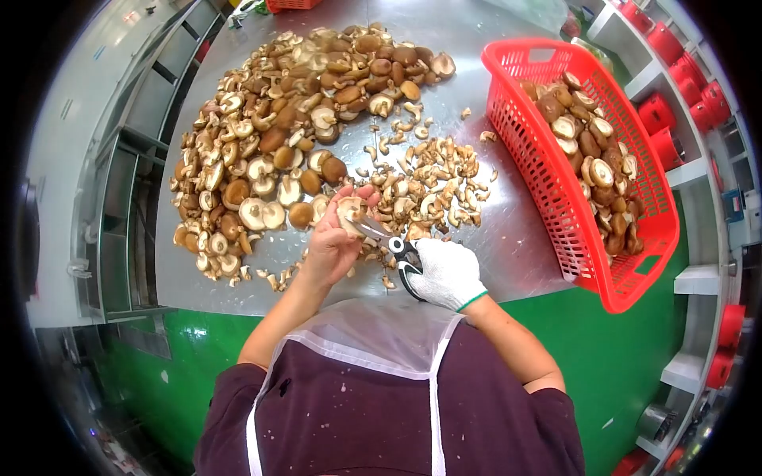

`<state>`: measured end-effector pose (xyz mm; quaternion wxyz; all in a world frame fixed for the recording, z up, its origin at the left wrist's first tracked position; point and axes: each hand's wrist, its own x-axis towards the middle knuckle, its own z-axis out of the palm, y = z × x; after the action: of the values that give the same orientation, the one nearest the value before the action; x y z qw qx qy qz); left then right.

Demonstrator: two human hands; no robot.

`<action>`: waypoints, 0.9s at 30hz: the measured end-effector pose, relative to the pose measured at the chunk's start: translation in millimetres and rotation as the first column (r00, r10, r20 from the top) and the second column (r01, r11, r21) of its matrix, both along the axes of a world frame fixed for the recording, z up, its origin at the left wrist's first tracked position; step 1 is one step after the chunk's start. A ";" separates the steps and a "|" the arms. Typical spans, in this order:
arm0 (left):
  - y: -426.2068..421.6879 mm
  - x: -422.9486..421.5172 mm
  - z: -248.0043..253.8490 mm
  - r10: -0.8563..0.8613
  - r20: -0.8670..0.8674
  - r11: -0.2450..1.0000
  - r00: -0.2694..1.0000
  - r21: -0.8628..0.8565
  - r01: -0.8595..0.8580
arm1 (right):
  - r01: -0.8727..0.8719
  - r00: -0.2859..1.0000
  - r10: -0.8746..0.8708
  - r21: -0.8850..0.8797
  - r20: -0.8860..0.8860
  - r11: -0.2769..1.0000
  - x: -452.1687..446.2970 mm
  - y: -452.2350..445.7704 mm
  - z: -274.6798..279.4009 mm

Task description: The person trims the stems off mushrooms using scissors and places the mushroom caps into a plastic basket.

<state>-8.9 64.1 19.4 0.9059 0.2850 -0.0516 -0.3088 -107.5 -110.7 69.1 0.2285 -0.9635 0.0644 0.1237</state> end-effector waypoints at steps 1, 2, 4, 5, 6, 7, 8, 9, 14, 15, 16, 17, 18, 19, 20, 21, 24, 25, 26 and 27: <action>-1.6 -1.3 1.0 0.003 -0.009 1.000 1.000 0.004 -0.003 | -0.003 1.000 0.003 -0.001 0.002 1.000 0.2 0.6 0.5; -3.2 -2.7 1.8 0.009 -0.008 1.000 1.000 0.011 -0.009 | -0.006 1.000 0.006 -0.002 0.003 1.000 -0.3 0.9 0.7; -7.5 -5.3 2.8 0.017 -0.007 1.000 1.000 0.024 -0.017 | -0.002 1.000 0.002 -0.011 0.007 1.000 -2.3 1.1 0.4; -9.3 -6.4 4.7 0.023 -0.003 0.999 1.000 0.040 -0.023 | 0.005 1.000 -0.005 -0.018 0.010 1.000 -3.8 2.0 0.0; -11.0 -7.9 8.3 0.030 0.000 0.998 1.000 0.056 -0.030 | 0.012 1.000 -0.012 -0.024 0.011 1.000 -5.6 2.9 -0.6; -12.5 -8.9 11.0 0.036 0.003 0.997 0.999 0.073 -0.036 | -0.001 0.999 0.002 -0.033 0.033 0.999 -7.0 3.4 -1.4; -13.4 -9.5 12.2 0.034 0.005 0.996 0.999 0.085 -0.035 | -0.001 0.999 0.003 -0.036 0.049 0.999 -7.5 3.0 -1.7; -13.4 -10.2 13.0 0.033 0.007 0.995 0.999 0.098 -0.034 | -0.002 0.998 0.005 -0.038 0.065 0.999 -8.2 2.7 -1.9; -12.1 -10.6 12.5 0.048 0.002 0.988 0.999 0.145 -0.048 | -0.048 0.991 0.053 -0.037 0.125 0.998 -10.6 -2.0 -20.6; -11.0 -9.3 7.3 0.050 -0.007 0.986 0.999 0.158 -0.048 | -0.067 0.990 0.070 -0.031 0.122 0.997 -11.2 -2.8 -33.0; -9.5 -7.8 2.9 0.050 -0.015 0.984 0.999 0.170 -0.047 | -0.083 0.989 0.086 -0.025 0.119 0.996 -12.0 -2.6 -39.2; -7.8 -7.6 1.1 0.069 -0.035 0.976 0.997 0.212 -0.060 | -0.081 0.993 0.080 0.012 0.090 0.997 -12.7 -2.4 -41.8; -6.5 -8.9 -0.4 0.083 -0.051 0.966 0.995 0.248 -0.068 | -0.072 0.996 0.070 0.044 0.063 0.996 -12.4 -1.8 -42.3; -8.2 -7.6 -2.4 0.087 -0.061 0.959 0.994 0.275 -0.067 | -0.072 0.997 0.070 0.069 0.032 0.995 -12.9 -2.9 -50.7; -8.1 -5.1 -8.4 0.075 -0.074 0.957 0.994 0.287 -0.051 | -0.063 0.996 0.055 0.125 0.064 0.990 -15.8 -5.0 -57.7; -4.3 -3.4 -16.9 0.062 -0.086 0.953 0.994 0.300 -0.033 | -0.044 0.993 0.024 0.172 0.115 0.984 -19.7 -7.3 -62.0; -1.8 9.3 -24.5 0.130 -0.258 0.912 0.958 0.411 -0.013 | 0.004 0.972 -0.074 0.298 0.222 0.955 -31.1 -22.8 -75.4; -4.9 13.9 -22.9 0.184 -0.332 0.888 0.925 0.460 -0.011 | 0.061 0.965 -0.161 0.420 0.207 0.906 -35.2 -29.3 -86.1; -11.9 20.4 -19.5 0.151 -0.317 0.900 0.936 0.435 0.002 | 0.103 0.951 -0.216 0.434 0.220 0.895 -41.1 -35.8 -99.2; -20.0 28.7 -14.9 0.123 -0.303 0.911 0.945 0.411 0.013 | 0.164 0.941 -0.289 0.507 0.177 0.846 -46.6 -40.8 -110.2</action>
<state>19.7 44.1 4.6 0.8310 0.4146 0.1710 -0.3290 -154.1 -151.5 -41.1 0.4817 -0.8685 0.1166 -0.0128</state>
